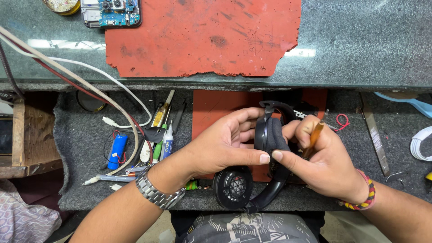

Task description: The person repairs a pair of headphones at a workbench. They hold an earcup and use a small screwdriver to unscrew and pry the back cover off the earcup, pull the foam earpad off the other earcup, and finally separate the housing to expose the internal driver and wiring.

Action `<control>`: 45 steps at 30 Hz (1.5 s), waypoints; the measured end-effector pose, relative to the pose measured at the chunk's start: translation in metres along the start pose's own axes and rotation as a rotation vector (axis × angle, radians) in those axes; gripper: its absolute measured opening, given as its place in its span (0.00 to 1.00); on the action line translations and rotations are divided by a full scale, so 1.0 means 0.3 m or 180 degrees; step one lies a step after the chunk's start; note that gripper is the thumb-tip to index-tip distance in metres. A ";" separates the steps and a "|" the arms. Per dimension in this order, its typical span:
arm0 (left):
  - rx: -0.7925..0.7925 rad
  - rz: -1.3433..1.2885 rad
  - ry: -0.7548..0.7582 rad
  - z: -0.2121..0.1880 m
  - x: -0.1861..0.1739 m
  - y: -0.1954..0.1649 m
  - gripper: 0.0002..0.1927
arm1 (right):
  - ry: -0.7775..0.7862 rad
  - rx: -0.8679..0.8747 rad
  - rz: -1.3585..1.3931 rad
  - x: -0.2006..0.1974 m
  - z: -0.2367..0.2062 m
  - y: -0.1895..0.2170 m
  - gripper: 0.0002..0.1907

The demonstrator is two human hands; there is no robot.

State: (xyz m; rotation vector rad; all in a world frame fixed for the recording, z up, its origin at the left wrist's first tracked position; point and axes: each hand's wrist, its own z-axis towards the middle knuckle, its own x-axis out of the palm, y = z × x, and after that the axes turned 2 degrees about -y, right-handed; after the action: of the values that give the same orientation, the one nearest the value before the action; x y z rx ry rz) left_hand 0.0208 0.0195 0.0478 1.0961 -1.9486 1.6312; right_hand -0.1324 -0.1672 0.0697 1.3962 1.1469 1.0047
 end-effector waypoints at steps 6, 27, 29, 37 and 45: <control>0.0066 0.0209 -0.0073 0.008 -0.003 0.007 0.46 | -0.0324 0.0306 -0.0075 0.014 0.021 0.008 0.24; -0.0172 -0.0487 0.0363 -0.017 -0.044 -0.026 0.36 | 0.0249 -0.1931 -0.2423 0.001 0.039 0.084 0.32; -0.0306 -0.0486 0.0312 -0.015 -0.033 -0.018 0.35 | 0.0236 -0.2091 -0.2606 0.006 0.042 0.087 0.30; -0.0296 -0.0495 0.0487 -0.007 -0.024 -0.014 0.33 | 0.0313 -0.1738 -0.2219 0.000 0.024 0.089 0.22; -0.0386 -0.0684 0.0469 0.004 -0.027 0.003 0.26 | 0.0503 -0.1584 -0.1826 -0.001 0.033 0.088 0.21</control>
State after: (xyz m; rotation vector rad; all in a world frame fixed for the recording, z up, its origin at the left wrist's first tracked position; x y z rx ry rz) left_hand 0.0255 0.0210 0.0411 1.0656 -1.7458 1.4192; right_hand -0.1196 -0.1700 0.0946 0.5526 1.2093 0.9014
